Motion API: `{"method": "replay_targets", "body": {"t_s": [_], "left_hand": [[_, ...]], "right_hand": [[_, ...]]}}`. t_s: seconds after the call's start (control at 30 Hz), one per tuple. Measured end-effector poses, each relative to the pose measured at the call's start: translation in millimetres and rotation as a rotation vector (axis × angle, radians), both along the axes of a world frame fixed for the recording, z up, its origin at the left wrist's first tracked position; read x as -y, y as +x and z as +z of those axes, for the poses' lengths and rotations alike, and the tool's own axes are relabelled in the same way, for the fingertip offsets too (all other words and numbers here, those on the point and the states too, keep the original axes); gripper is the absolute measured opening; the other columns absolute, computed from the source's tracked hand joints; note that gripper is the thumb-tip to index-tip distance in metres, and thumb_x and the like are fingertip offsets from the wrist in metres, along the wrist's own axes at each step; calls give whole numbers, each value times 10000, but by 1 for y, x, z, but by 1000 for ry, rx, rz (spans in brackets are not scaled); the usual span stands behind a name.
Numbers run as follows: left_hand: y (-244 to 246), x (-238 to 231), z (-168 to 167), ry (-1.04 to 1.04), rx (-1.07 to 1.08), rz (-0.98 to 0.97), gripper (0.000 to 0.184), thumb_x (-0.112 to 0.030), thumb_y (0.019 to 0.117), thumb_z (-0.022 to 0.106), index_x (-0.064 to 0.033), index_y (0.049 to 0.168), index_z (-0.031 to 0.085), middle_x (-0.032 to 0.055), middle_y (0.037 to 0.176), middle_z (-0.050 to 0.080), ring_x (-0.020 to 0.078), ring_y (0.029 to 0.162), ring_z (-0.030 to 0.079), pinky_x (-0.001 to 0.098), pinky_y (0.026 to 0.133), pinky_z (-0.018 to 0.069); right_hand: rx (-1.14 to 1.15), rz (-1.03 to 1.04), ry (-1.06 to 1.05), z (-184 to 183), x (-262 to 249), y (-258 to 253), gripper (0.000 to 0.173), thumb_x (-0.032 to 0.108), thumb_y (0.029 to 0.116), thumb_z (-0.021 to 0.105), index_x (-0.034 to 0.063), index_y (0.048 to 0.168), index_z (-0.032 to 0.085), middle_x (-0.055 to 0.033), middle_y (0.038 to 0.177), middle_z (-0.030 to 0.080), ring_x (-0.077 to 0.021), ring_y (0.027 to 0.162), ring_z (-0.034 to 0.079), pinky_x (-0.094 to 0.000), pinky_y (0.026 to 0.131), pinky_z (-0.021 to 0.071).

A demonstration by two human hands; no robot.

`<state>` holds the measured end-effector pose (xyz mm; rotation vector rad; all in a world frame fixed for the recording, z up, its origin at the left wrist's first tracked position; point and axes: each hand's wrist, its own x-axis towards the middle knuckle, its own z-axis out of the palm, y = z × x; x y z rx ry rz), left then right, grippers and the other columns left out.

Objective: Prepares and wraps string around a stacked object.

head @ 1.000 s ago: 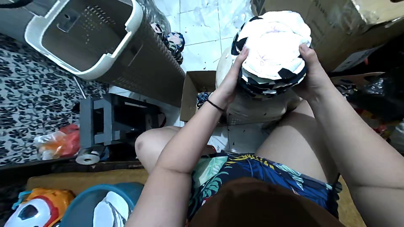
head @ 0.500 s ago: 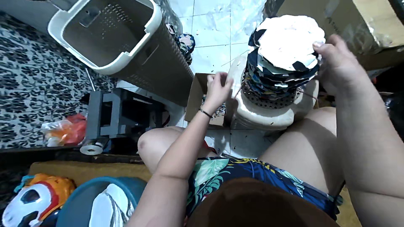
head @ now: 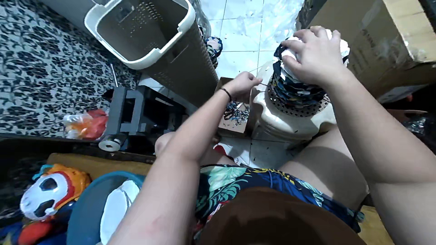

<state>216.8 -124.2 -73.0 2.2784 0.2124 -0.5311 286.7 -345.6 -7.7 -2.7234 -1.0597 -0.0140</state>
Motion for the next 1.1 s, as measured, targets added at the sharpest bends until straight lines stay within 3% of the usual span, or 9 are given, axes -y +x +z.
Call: {"method": "replay_targets", "body": {"t_s": [0.17, 0.4, 0.5, 0.6, 0.77, 0.87, 1.0, 1.07, 1.1], "left_hand": [[24, -30, 92, 363, -99, -159, 423, -430, 1075, 483, -83, 1029, 720, 1, 694, 482, 108, 575, 376, 332, 562, 369], [32, 1, 269, 654, 226, -139, 407, -461, 1042, 540, -91, 1073, 707, 11, 842, 595, 79, 656, 434, 314, 625, 406], [28, 28, 321, 763, 384, -183, 367, -426, 1032, 578, -84, 1043, 711, -10, 849, 625, 43, 663, 455, 271, 630, 395], [27, 62, 360, 893, 426, -300, 426, -477, 1032, 552, -94, 1080, 732, 31, 944, 677, 106, 755, 542, 374, 719, 450], [30, 104, 373, 859, 503, -502, 356, -375, 1053, 564, -79, 977, 747, 18, 891, 688, 92, 766, 586, 351, 753, 479], [31, 111, 366, 782, 513, -487, 378, -326, 1084, 508, -22, 1018, 723, 68, 894, 666, 117, 745, 571, 337, 722, 472], [26, 101, 329, 179, 434, -253, 420, -279, 1138, 321, 18, 1238, 600, 98, 1146, 690, 167, 994, 710, 364, 886, 592], [24, 87, 299, -107, 450, -104, 399, -304, 1142, 286, -17, 1135, 563, 59, 931, 698, 176, 836, 733, 388, 825, 627], [25, 77, 286, -161, 470, -41, 372, -318, 1142, 287, -61, 1034, 533, 5, 796, 601, 138, 706, 672, 370, 743, 627]], "right_hand": [[28, -17, 19, -4, 1, -3, 608, 601, 952, 391, 280, 1419, 610, -135, 1534, 487, -478, 1461, 325, -818, 1058, 194], [28, -12, 59, -4, -4, -3, 629, 652, 915, 508, 241, 1367, 657, -176, 1492, 524, -511, 1427, 363, -853, 1027, 210], [45, -18, 72, -7, -4, -5, 605, 634, 917, 515, 243, 1351, 670, -186, 1483, 528, -515, 1420, 373, -855, 1028, 210], [56, -23, 99, -8, -5, -7, 556, 609, 909, 570, 253, 1318, 695, -194, 1466, 540, -519, 1416, 372, -859, 1035, 189], [-69, -28, 27, 1, -6, -7, 548, 584, 957, 531, 275, 1396, 637, -172, 1534, 480, -490, 1469, 306, -836, 1075, 154], [-101, -31, 30, 8, -6, -7, 543, 566, 974, 527, 260, 1412, 623, -176, 1537, 480, -492, 1471, 302, -831, 1079, 151], [-75, -18, 88, 3, -7, 1, 566, 597, 949, 590, 248, 1391, 645, -208, 1498, 512, -528, 1428, 355, -857, 1053, 161], [-146, 21, 131, 14, 0, 2, 798, 670, 911, 617, 202, 1542, 478, -248, 1580, 391, -551, 1481, 234, -859, 1082, 64], [-170, 36, 185, 22, 8, 2, 908, 695, 877, 647, 187, 1587, 400, -253, 1603, 348, -546, 1496, 198, -850, 1096, 30]]}}
